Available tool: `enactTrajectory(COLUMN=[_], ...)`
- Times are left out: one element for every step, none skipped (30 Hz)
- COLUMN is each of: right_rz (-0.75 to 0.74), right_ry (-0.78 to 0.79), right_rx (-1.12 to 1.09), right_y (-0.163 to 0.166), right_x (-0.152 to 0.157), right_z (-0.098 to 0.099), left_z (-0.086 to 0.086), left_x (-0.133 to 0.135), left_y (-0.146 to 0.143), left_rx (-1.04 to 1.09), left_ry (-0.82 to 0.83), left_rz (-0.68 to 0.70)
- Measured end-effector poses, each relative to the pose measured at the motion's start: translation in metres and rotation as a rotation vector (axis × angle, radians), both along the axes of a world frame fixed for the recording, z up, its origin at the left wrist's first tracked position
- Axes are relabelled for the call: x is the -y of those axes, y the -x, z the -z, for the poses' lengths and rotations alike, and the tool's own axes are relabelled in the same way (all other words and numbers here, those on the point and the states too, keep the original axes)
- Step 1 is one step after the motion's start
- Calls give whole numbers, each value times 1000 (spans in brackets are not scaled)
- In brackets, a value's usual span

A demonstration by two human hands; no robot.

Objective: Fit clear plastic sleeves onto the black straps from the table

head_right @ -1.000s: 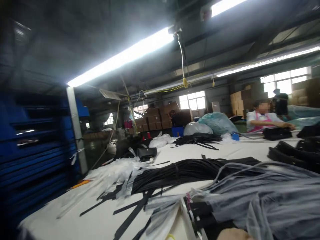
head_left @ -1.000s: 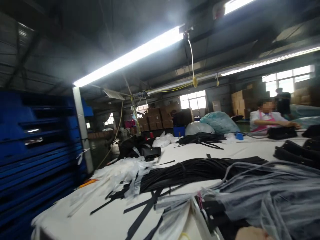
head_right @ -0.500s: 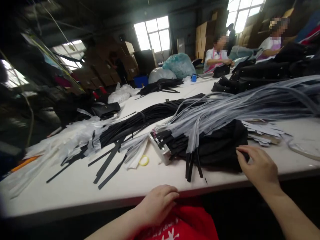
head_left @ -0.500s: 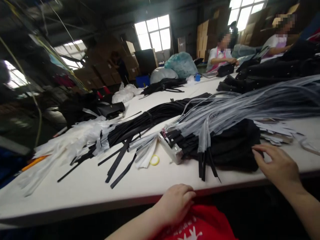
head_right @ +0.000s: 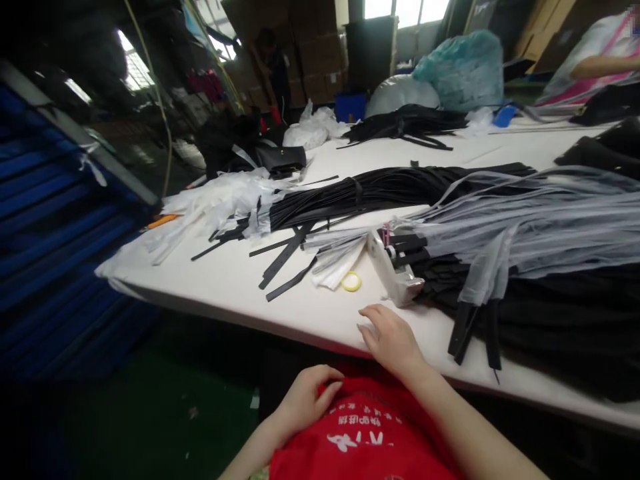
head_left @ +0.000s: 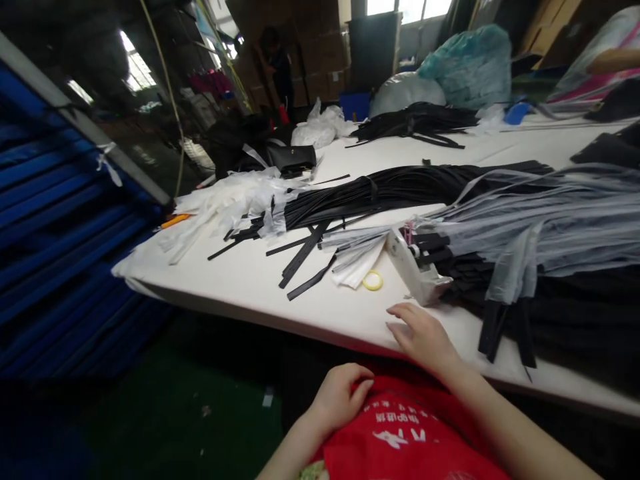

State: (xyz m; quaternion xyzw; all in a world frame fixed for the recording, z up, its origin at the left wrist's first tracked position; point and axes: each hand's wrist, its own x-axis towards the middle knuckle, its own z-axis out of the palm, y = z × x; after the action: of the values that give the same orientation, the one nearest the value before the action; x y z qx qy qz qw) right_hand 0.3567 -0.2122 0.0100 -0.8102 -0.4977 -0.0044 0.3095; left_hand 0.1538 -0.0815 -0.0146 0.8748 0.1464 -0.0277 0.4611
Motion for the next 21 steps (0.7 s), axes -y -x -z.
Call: enactTrajectory(right_rz=[14,35,60,83,103,120,131,136,136,132,127,120,113,107,95,74,42,-2,-51,-95,-123], right_ry=[31,58,85,114,146,182,219,253,280,302,316,322,324,326,329,338,353,373,396,422,447], right_rx=[41,95,153,210,263,310,351,385,413,435,450,458,456,444,422,394,366,343,329,325,328], right_y=[-3,-8,-14,-19,-23,-26,-28,-30,-30,-30,-30,-31,-31,-32,-32,-32,-31,-29,-27,-24,-20], right_x=[-17,-32,-45,-56,-65,-71,-76,-79,-81,-82,-82,-82,-83,-86,-90,-96,-104,-113,-124,-134,-142], right_z=[7,12,17,20,24,27,30,32,34,35,35,34,31,26,21,16,11,7,4,2,1], left_z=[1,2,4,5,6,8,10,13,15,17,19,21,22,23,23,23,23,23,23,23,22], left_x=[-5,-10,-14,-19,-22,-25,-28,-30,-32,-33,-34,-36,-37,-38,-39,-40,-40,-39,-38,-37,-36], left_y=[7,13,20,26,33,39,44,48,51,53,54,54,54,52,50,48,46,45,44,43,43], left_rx=[0,-2,-4,-6,-8,-8,-8,-5,0,5,11,19,26,34,40,45,49,51,51,46,37], left_ry=[-5,-11,-17,-20,-19,-15,-8,-2,3,8,15,24,34,46,58,70,81,90,97,102,114], left_rz=[-16,-29,-43,-58,-75,-93,-110,-128,-144,-156,-165,-170,-171,-167,-158,-147,-137,-127,-121,-122,-135])
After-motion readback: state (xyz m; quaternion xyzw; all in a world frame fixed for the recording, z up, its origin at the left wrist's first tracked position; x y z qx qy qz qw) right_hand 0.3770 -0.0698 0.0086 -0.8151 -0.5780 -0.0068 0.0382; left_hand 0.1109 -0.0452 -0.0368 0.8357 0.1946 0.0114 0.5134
